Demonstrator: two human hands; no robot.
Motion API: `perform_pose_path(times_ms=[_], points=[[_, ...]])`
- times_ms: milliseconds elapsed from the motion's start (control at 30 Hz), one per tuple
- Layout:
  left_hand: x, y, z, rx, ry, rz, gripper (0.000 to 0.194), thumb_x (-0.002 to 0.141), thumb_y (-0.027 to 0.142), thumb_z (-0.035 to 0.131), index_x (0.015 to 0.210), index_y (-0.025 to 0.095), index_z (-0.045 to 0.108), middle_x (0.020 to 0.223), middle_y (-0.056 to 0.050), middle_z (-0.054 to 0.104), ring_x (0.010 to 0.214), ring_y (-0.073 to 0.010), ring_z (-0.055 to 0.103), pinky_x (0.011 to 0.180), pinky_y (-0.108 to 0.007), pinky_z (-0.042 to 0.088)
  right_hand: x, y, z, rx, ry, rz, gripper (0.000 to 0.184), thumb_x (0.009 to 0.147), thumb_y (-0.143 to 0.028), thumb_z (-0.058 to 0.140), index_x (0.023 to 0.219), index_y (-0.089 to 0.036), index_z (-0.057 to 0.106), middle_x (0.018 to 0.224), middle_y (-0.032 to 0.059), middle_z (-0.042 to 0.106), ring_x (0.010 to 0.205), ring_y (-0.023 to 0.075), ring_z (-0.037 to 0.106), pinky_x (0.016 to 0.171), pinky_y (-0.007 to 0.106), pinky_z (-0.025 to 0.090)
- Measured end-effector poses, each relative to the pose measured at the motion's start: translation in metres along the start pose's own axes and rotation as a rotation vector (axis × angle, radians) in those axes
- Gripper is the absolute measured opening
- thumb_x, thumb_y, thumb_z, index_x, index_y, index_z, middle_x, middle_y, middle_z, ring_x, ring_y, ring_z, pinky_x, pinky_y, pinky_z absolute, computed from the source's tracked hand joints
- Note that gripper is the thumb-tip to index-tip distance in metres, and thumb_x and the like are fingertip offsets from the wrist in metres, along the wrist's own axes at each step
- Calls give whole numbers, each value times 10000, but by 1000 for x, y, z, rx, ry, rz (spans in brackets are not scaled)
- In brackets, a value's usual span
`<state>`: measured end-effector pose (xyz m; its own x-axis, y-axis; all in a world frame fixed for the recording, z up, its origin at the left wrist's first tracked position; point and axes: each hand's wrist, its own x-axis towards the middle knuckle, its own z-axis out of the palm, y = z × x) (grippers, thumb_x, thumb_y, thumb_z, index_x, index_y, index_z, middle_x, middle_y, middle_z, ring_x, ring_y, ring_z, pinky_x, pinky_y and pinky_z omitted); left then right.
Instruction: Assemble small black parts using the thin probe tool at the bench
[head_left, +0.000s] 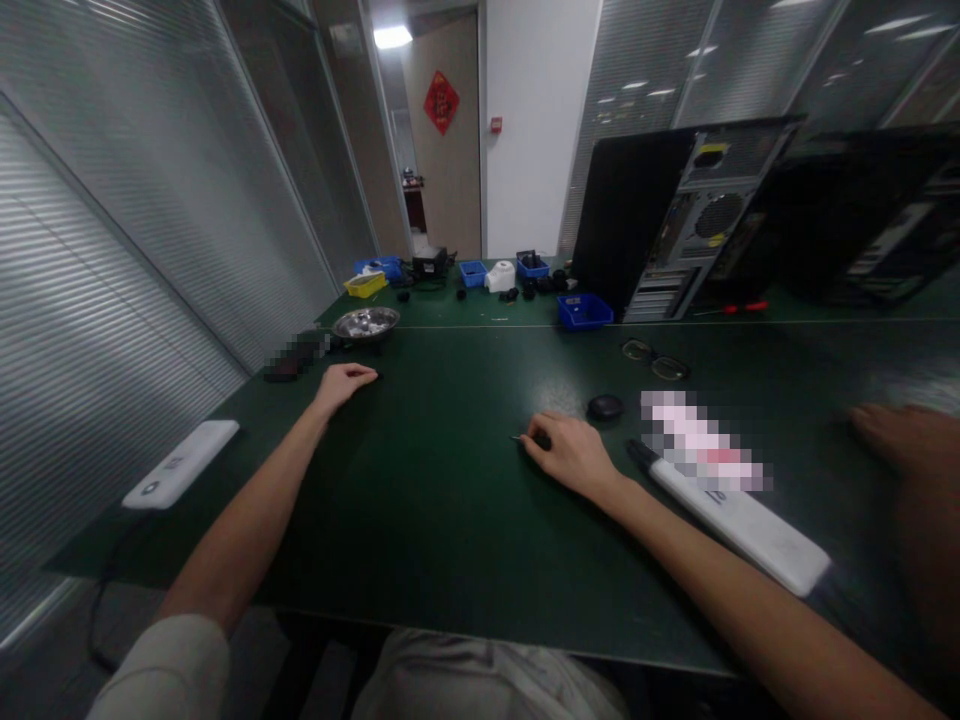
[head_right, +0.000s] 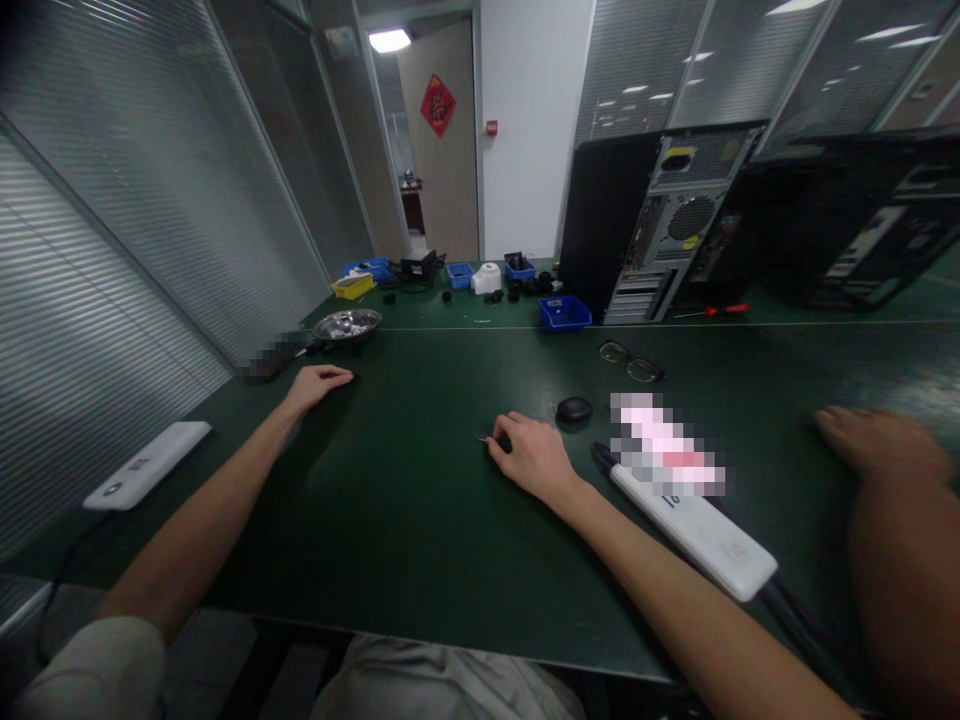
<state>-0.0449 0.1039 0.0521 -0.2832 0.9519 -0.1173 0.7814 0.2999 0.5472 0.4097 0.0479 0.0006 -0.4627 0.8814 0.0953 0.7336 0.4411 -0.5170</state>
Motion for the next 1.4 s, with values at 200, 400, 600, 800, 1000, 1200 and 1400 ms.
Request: perform_pose_path(times_ms=[200, 400, 600, 800, 1000, 1200, 1400], points=[[-60, 86, 80, -118, -470, 384, 335, 808, 454, 785, 1040, 212, 780, 1000, -71, 751, 880, -196, 676, 793, -310, 514, 0, -1, -1, 42, 3, -28, 193, 978, -387, 571, 925, -233, 673, 951, 23, 684, 786, 162, 617, 644, 270, 361], [-108, 121, 123, -190, -610, 622, 301, 854, 426, 749, 1060, 207, 758, 981, -51, 712, 835, -150, 607, 766, -279, 453, -3, -9, 1, 139, -15, -133, 168, 976, -383, 585, 959, -232, 660, 945, 6, 680, 811, 143, 622, 719, 256, 407], [-106, 119, 116, -210, -615, 664, 287, 880, 397, 727, 1080, 193, 743, 1011, -65, 703, 841, -153, 601, 760, -279, 450, -4, -11, 4, 161, -8, -141, 168, 964, -381, 589, 953, -228, 658, 946, 18, 680, 794, 156, 612, 712, 270, 396], [-106, 119, 117, -216, -619, 681, 276, 884, 376, 726, 1082, 184, 745, 1023, -73, 703, 848, -154, 600, 757, -275, 457, -3, -10, 4, 162, -3, -143, 156, 958, -370, 593, 939, -227, 653, 933, 11, 673, 774, 147, 608, 697, 265, 390], [-105, 116, 119, -214, -607, 692, 289, 884, 380, 725, 1077, 167, 747, 991, -70, 699, 824, -149, 591, 724, -267, 438, -3, -8, 7, 152, 16, -149, 149, 952, -365, 604, 920, -225, 647, 913, 9, 664, 779, 153, 608, 695, 273, 379], [-105, 117, 118, -215, -613, 703, 277, 897, 369, 714, 1088, 170, 743, 1022, -68, 703, 853, -150, 608, 744, -266, 444, -2, -7, 9, 146, 19, -165, 142, 950, -360, 607, 915, -229, 651, 917, 10, 670, 778, 155, 611, 684, 276, 375], [-105, 117, 117, -220, -601, 720, 247, 928, 354, 682, 1065, 160, 748, 1024, -75, 705, 897, -162, 627, 796, -277, 464, -4, -9, 9, 135, 22, -186, 158, 976, -375, 585, 948, -232, 647, 945, 13, 668, 787, 153, 608, 679, 272, 370]])
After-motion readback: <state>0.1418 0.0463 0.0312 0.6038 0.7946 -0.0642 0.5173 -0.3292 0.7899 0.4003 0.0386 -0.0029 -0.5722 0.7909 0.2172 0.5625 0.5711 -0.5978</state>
